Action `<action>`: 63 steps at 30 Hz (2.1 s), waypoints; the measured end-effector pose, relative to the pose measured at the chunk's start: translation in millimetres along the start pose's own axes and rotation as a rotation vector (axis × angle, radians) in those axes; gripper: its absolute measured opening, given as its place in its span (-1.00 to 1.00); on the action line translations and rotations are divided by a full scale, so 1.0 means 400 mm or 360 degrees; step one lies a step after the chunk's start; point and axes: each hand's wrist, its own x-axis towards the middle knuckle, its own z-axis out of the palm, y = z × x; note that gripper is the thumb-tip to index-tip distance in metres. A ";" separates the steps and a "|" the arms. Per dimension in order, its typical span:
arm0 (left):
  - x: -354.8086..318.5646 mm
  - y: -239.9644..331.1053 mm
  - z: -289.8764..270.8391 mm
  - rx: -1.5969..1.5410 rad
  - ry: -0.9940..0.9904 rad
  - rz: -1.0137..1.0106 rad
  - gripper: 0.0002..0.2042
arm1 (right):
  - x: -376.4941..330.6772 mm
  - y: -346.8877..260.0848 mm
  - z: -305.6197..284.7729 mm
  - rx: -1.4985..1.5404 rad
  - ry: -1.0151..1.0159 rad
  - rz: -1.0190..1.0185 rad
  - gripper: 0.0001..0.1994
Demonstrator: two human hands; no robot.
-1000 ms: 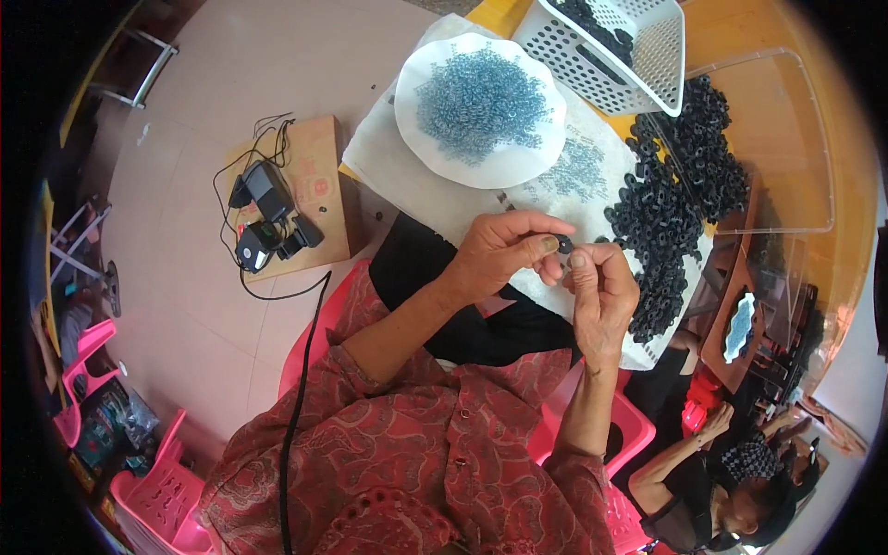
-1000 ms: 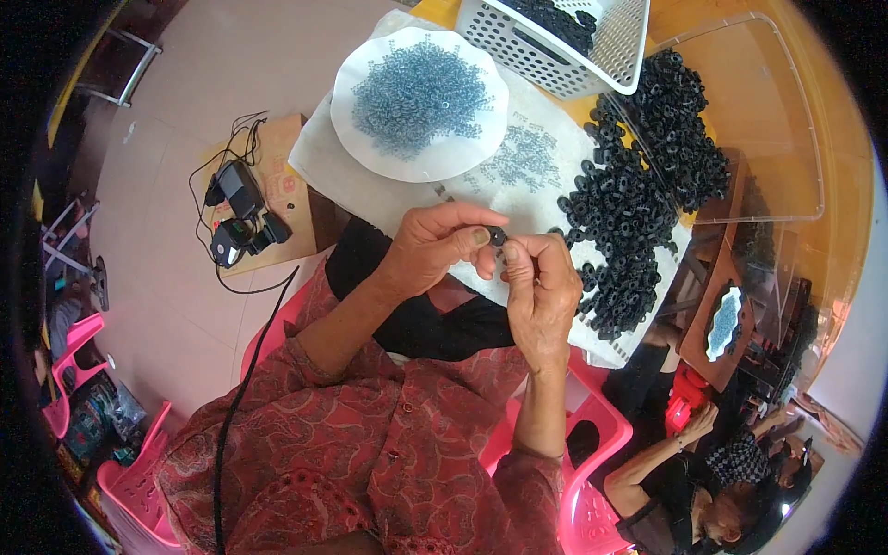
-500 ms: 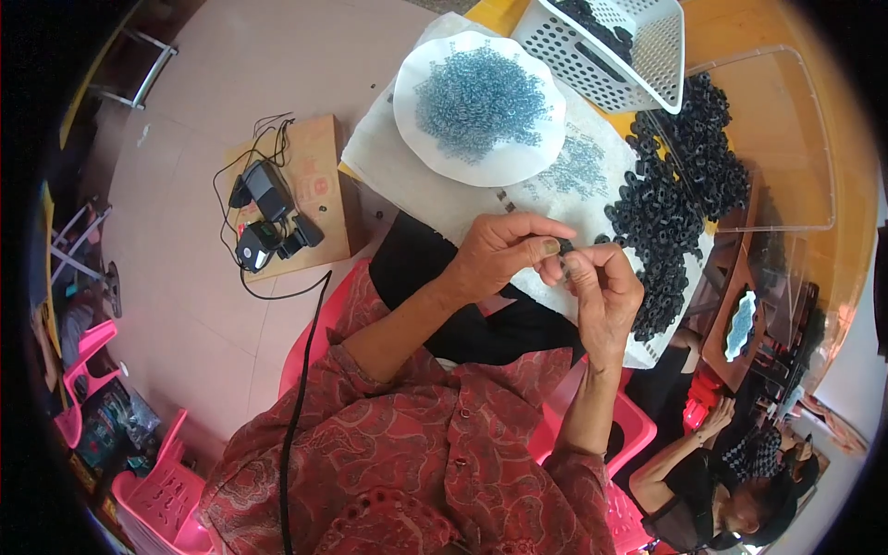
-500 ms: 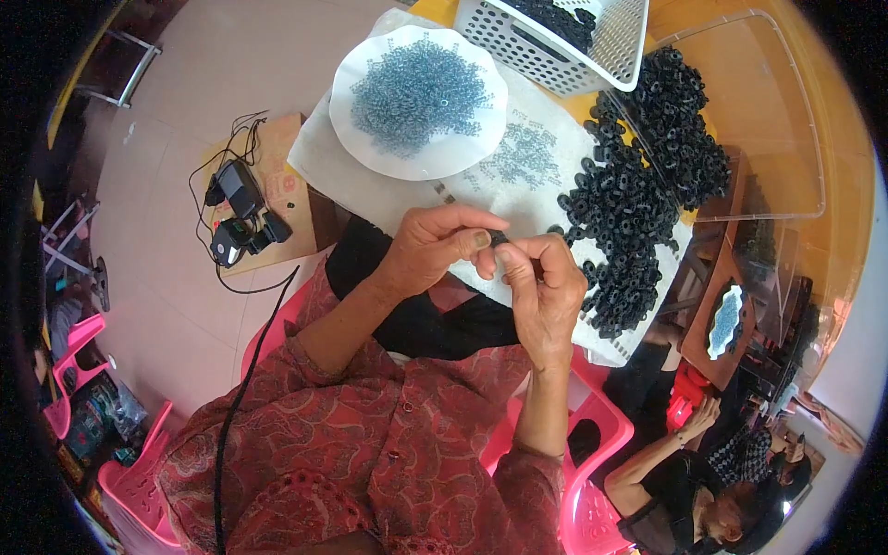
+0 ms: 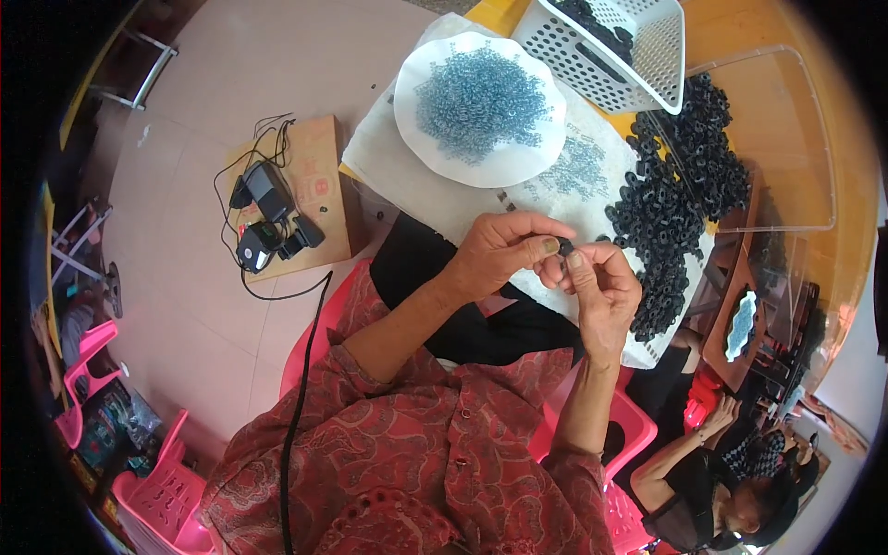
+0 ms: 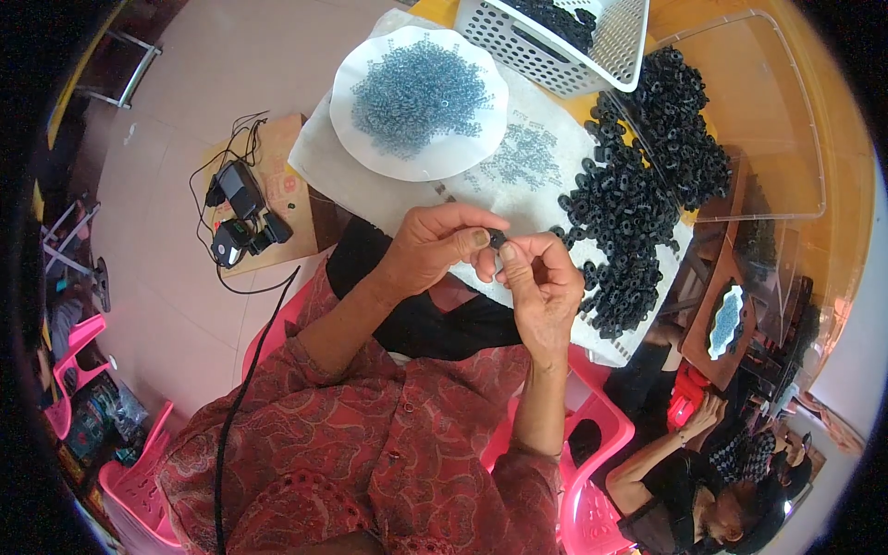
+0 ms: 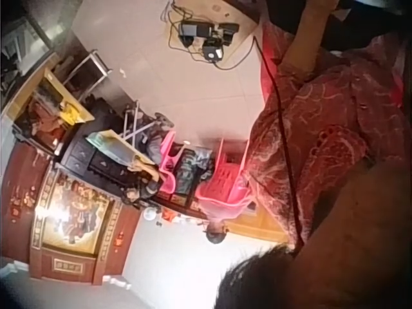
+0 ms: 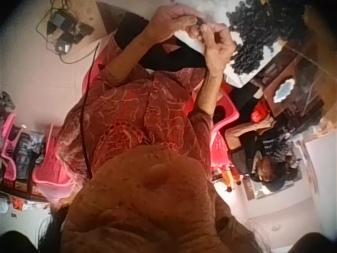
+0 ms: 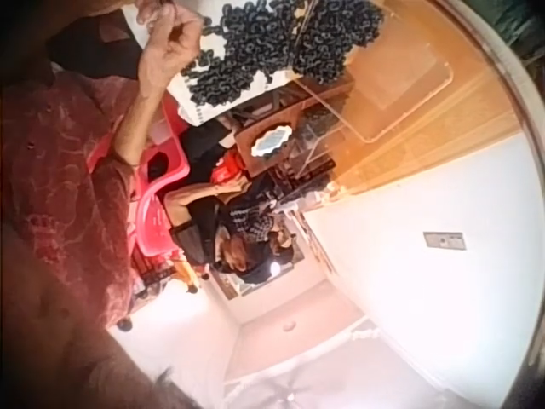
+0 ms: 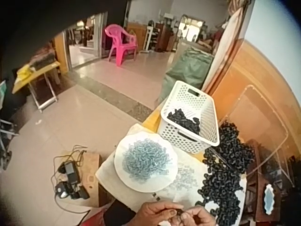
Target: The person assembles small components by picking up black plastic pieces and small metal parts from the table and inserting the metal parts into the plastic pieces by hand.
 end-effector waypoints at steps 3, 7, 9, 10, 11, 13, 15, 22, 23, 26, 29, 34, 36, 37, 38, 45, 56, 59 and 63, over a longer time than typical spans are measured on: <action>-0.001 0.000 -0.006 0.0007 -0.0027 0.0001 -0.80 | -0.003 -0.003 0.005 0.0003 0.0021 0.0025 -0.91; 0.002 -0.007 -0.009 -0.0236 -0.0032 -0.0060 -0.79 | -0.005 -0.002 0.003 0.0050 0.0034 0.0100 -0.91; 0.002 -0.008 -0.008 -0.0266 -0.0035 -0.0058 -0.78 | -0.006 0.003 0.003 0.0094 0.0053 0.0089 -0.91; 0.003 -0.009 -0.008 -0.0301 -0.0038 -0.0054 -0.78 | -0.008 0.006 0.003 0.0097 0.0056 0.0088 -0.91; 0.004 -0.011 -0.009 -0.0297 -0.0040 -0.0056 -0.78 | -0.010 0.008 0.003 0.0090 0.0058 0.0073 -0.91; 0.004 -0.013 -0.009 -0.0328 -0.0037 -0.0044 -0.76 | -0.011 0.010 0.005 0.0085 0.0061 0.0059 -0.91; 0.003 -0.011 -0.008 -0.0322 -0.0024 -0.0047 -0.75 | -0.011 0.010 0.010 0.0048 0.0080 0.0027 -0.93; -0.002 -0.009 -0.006 -0.0245 -0.0001 -0.0109 -0.75 | -0.007 0.010 0.021 0.0034 0.0146 -0.0185 -0.85; -0.003 -0.012 -0.008 -0.0245 0.0000 -0.0108 -0.75 | -0.007 0.011 0.021 -0.0003 0.0125 -0.0210 -0.85; -0.005 -0.016 -0.008 -0.0240 0.0036 -0.0099 -0.76 | -0.007 0.006 0.022 -0.0046 0.0093 -0.0237 -0.85; -0.002 -0.014 -0.002 -0.0192 0.0038 -0.0138 -0.78 | -0.010 0.000 0.021 -0.0064 0.0101 -0.0244 -0.87; -0.003 -0.020 -0.013 -0.0214 0.0063 -0.0156 -0.81 | -0.012 0.008 0.023 -0.0116 0.0100 -0.0350 -0.87; -0.003 -0.009 -0.005 -0.0242 0.0051 -0.0155 -0.82 | -0.016 0.011 0.022 -0.0149 0.0115 -0.0406 -0.86; -0.003 -0.007 -0.011 -0.0212 0.0027 -0.0165 -0.84 | -0.018 0.014 0.022 -0.0150 0.0125 -0.0409 -0.86; -0.002 -0.007 -0.014 -0.0221 0.0006 -0.0175 -0.84 | -0.022 0.018 0.020 -0.0150 0.0134 -0.0411 -0.87; 0.004 -0.006 -0.011 -0.0101 -0.0099 -0.0087 -0.82 | -0.055 0.030 -0.020 -0.0640 0.0354 -0.0494 -0.92; 0.005 -0.010 -0.011 -0.0018 -0.0104 -0.0139 -0.80 | 0.015 0.078 -0.127 -0.1510 0.0626 -0.0754 -0.78; 0.004 -0.011 -0.014 -0.0044 -0.0115 -0.0131 -0.81 | 0.034 0.093 -0.117 -0.1686 0.0613 -0.0748 -0.76; 0.003 -0.006 -0.007 -0.0056 -0.0066 -0.0136 -0.82 | 0.032 0.100 -0.102 -0.1711 0.0646 -0.0745 -0.80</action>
